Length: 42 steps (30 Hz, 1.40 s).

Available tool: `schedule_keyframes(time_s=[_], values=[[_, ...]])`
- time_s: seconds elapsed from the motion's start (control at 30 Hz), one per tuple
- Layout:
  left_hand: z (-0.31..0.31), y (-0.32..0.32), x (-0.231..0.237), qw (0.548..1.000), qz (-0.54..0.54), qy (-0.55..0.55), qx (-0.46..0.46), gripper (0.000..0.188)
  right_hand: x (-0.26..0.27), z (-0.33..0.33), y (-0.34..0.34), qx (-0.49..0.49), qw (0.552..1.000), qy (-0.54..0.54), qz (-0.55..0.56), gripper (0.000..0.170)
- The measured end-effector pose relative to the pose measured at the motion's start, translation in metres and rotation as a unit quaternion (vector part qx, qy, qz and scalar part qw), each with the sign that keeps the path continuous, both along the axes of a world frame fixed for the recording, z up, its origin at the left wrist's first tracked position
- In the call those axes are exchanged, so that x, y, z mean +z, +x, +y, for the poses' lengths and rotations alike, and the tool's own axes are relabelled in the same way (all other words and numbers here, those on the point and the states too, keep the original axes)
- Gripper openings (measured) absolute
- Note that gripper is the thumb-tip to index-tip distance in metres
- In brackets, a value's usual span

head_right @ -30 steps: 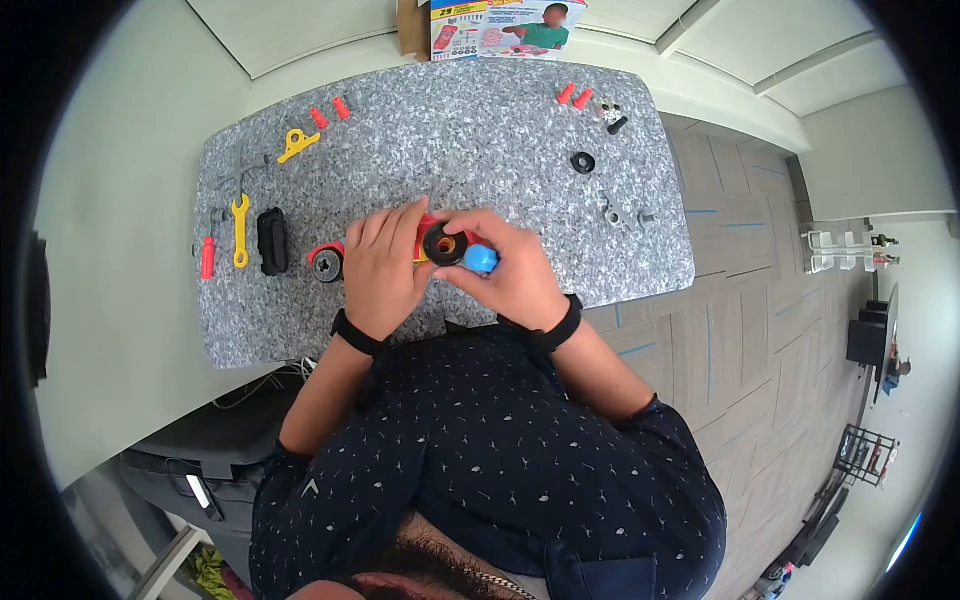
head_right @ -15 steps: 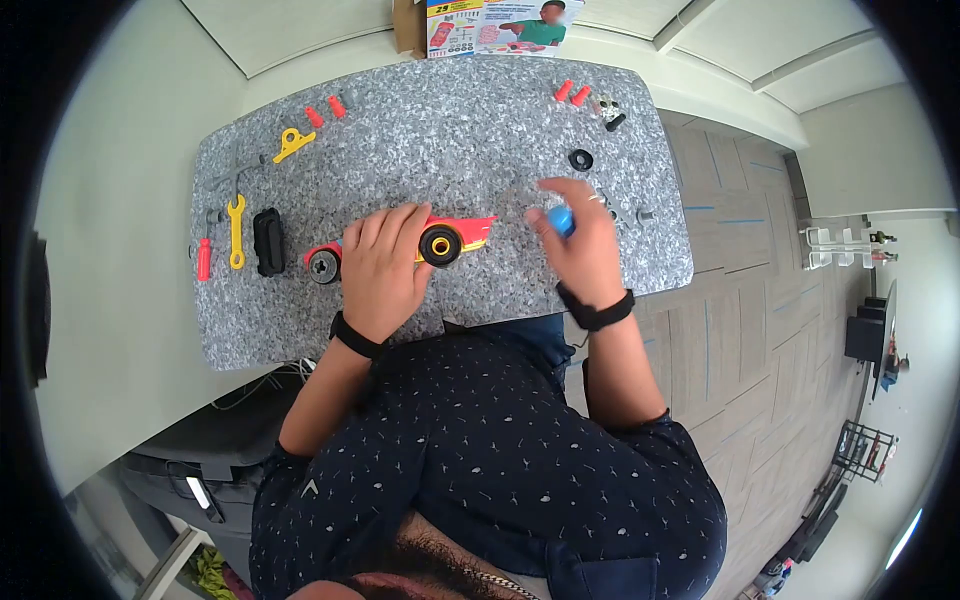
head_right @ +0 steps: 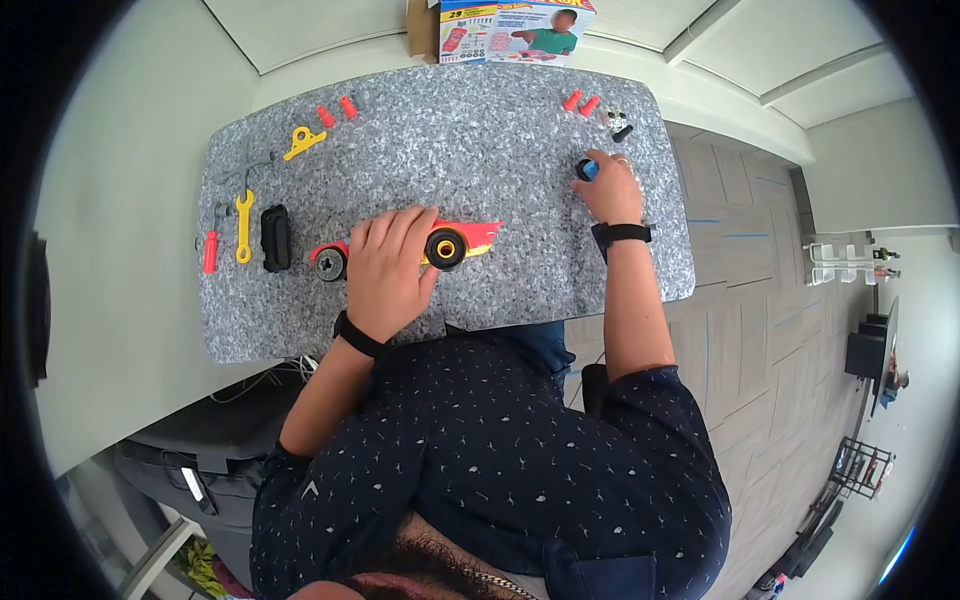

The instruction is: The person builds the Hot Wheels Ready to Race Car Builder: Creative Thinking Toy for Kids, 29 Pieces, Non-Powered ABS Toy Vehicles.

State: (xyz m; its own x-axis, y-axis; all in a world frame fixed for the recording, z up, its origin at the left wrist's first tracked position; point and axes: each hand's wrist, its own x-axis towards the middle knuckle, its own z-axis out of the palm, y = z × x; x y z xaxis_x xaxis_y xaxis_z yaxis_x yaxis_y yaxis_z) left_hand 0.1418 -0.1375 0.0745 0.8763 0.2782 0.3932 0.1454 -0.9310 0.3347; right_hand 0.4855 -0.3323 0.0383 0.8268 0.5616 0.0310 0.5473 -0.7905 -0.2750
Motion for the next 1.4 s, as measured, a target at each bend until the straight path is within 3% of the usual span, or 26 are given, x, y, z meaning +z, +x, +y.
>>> schedule_keyframes(time_s=[0.17, 0.37, 0.43, 0.5, 0.57, 0.63, 0.77, 0.87, 0.97, 1.1, 1.4], values=[[-0.001, -0.002, 0.009, 1.0, 0.006, -0.02, -0.01, 0.083, -0.004, 0.007, 0.007, 0.026, 0.999, -0.034, -0.015, 0.049], [-0.001, -0.002, 0.006, 1.0, -0.01, -0.007, -0.015, 0.084, -0.004, 0.007, 0.0, 0.007, 1.0, 0.014, -0.026, 0.028], [0.0, 0.0, 0.005, 1.0, -0.011, -0.007, -0.014, 0.082, 0.009, 0.006, -0.014, 0.044, 0.99, 0.129, 0.039, 0.024], [0.001, 0.0, 0.004, 1.0, -0.013, -0.005, -0.012, 0.081, 0.035, 0.009, -0.045, 0.06, 0.957, 0.237, 0.157, 0.021], [0.001, 0.0, 0.004, 1.0, -0.015, -0.005, -0.009, 0.08, 0.07, 0.02, -0.089, 0.048, 0.884, 0.334, 0.323, 0.018], [-0.001, 0.001, 0.004, 1.0, -0.019, -0.005, -0.004, 0.079, 0.094, 0.027, -0.129, 0.107, 0.853, 0.375, 0.347, 0.019], [-0.002, 0.004, 0.004, 1.0, -0.027, -0.006, 0.005, 0.076, 0.073, 0.039, -0.172, 0.14, 0.8, 0.428, 0.397, 0.025], [-0.003, 0.003, 0.003, 0.999, -0.034, -0.005, 0.01, 0.073, 0.057, 0.043, -0.189, 0.191, 0.887, 0.33, 0.261, 0.03], [-0.003, 0.003, 0.0, 0.999, -0.04, -0.006, 0.011, 0.072, 0.054, 0.048, -0.199, 0.234, 0.903, 0.352, 0.072, 0.029], [-0.004, 0.003, 0.002, 0.999, -0.039, -0.013, 0.01, 0.071, 0.055, 0.047, -0.205, 0.215, 0.908, 0.342, 0.115, 0.029], [-0.005, 0.002, 0.0, 0.999, -0.044, -0.009, 0.014, 0.071, 0.066, 0.038, -0.178, 0.318, 0.883, 0.296, 0.18, 0.04]])
